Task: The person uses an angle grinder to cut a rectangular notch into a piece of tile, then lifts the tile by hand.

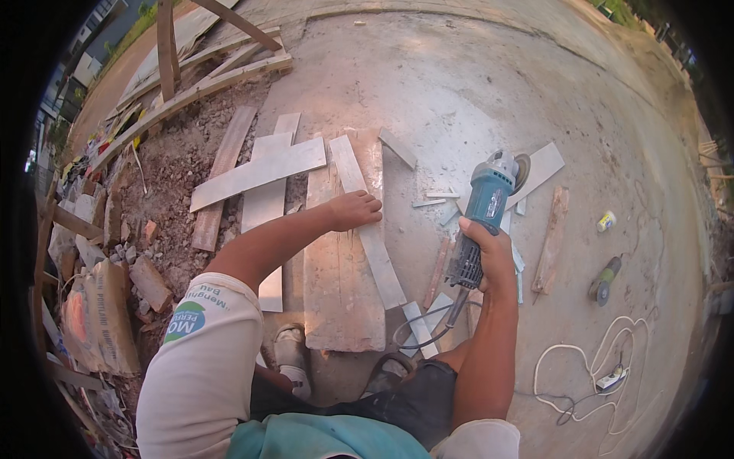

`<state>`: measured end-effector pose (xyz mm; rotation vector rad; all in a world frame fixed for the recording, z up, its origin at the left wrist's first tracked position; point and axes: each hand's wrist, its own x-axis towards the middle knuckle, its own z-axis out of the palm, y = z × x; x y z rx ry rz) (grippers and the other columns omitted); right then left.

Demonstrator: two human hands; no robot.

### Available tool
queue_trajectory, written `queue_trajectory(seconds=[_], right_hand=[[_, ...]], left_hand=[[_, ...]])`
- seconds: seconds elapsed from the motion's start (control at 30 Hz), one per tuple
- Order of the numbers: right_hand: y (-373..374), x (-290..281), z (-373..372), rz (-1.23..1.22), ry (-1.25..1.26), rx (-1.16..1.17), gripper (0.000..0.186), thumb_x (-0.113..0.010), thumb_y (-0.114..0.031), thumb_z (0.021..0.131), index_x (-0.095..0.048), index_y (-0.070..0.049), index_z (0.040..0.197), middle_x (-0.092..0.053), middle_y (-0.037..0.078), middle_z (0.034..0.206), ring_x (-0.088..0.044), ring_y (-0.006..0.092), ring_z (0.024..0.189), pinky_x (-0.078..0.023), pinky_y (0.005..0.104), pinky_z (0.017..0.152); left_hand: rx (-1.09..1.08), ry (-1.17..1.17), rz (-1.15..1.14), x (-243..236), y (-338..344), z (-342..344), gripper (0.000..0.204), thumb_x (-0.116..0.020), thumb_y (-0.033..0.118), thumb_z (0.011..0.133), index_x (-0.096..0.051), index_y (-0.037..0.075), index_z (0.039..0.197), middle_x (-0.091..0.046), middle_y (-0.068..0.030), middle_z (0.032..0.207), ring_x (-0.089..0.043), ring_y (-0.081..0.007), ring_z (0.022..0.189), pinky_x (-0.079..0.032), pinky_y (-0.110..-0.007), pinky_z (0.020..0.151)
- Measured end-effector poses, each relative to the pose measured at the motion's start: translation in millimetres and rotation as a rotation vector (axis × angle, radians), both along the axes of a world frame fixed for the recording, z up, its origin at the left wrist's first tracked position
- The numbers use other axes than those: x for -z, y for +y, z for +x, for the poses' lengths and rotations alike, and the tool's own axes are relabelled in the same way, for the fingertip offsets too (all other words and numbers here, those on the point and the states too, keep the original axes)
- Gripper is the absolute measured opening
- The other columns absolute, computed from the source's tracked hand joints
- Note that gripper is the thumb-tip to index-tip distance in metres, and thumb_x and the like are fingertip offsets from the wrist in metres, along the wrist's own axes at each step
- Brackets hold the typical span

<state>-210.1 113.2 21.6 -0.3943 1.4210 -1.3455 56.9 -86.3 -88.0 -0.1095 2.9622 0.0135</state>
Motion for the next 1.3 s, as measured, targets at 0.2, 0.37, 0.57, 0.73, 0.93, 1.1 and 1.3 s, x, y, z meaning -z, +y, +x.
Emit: queue_trajectory(seconds=[0.2,0.37,0.57,0.73,0.93,1.1,1.3], right_hand=[[-6,-3,5,0.01,0.02,0.007,0.032,-0.074,-0.026,0.081,-0.061,0.001,0.092,-0.065,0.011,0.074,-0.065,0.0183,0.056,-0.056,0.0302,0.05],[-17,0,13,0.004,0.02,-0.02,0.034,-0.074,-0.027,0.081,-0.061,0.002,0.092,-0.066,0.012,0.072,-0.065,0.0184,0.054,-0.056,0.0295,0.05],[-25,1,13,0.02,0.073,0.001,0.037,-0.074,-0.032,0.082,-0.063,0.002,0.092,-0.067,0.013,0.073,-0.066,0.0177,0.055,-0.056,0.0289,0.051],[-32,7,22,0.057,0.044,-0.032,0.038,-0.073,-0.033,0.083,-0.063,0.002,0.092,-0.067,0.013,0.074,-0.066,0.0182,0.057,-0.056,0.0287,0.052],[-36,3,28,0.049,0.053,-0.036,0.037,-0.073,-0.033,0.084,-0.063,0.002,0.092,-0.067,0.013,0.074,-0.067,0.0187,0.058,-0.057,0.0291,0.053],[-33,-3,42,0.072,0.094,-0.013,0.038,-0.074,-0.033,0.083,-0.062,0.002,0.092,-0.067,0.012,0.075,-0.067,0.0186,0.058,-0.057,0.0296,0.053],[-34,-3,37,0.053,0.106,-0.027,0.039,-0.075,-0.032,0.081,-0.061,0.002,0.093,-0.067,0.013,0.075,-0.066,0.0183,0.057,-0.056,0.0297,0.052]], left_hand=[[-0.015,-0.011,0.085,9,-28,18,0.033,-0.064,0.002,0.075,-0.053,0.008,0.106,-0.052,-0.0129,0.116,-0.053,-0.0311,0.117,-0.045,-0.04,0.099],[-0.009,0.205,0.007,18,-34,61,0.041,-0.064,-0.002,0.074,-0.053,0.008,0.112,-0.049,-0.0159,0.127,-0.049,-0.0342,0.125,-0.044,-0.042,0.101],[-1.296,0.581,0.144,12,-19,105,0.043,-0.065,0.001,0.08,-0.052,0.004,0.121,-0.054,-0.0205,0.123,-0.054,-0.0368,0.114,-0.045,-0.041,0.095],[-2.187,1.297,1.18,86,-64,202,0.033,-0.055,0.021,0.098,-0.048,0.001,0.123,-0.054,-0.0168,0.119,-0.057,-0.0267,0.102,-0.05,-0.039,0.085],[-1.936,1.898,1.613,73,-114,192,0.03,-0.046,0.021,0.104,-0.045,0.001,0.127,-0.051,-0.0168,0.122,-0.057,-0.0294,0.103,-0.054,-0.038,0.079],[-1.418,2.167,1.651,37,-179,197,0.038,-0.047,0.016,0.103,-0.038,-0.009,0.13,-0.042,-0.0272,0.137,-0.049,-0.0374,0.124,-0.052,-0.043,0.101],[-1.746,1.354,1.039,4,-124,164,0.062,-0.07,0.022,0.091,-0.042,-0.012,0.135,-0.059,-0.0191,0.119,-0.058,-0.0266,0.108,-0.05,-0.034,0.085]])
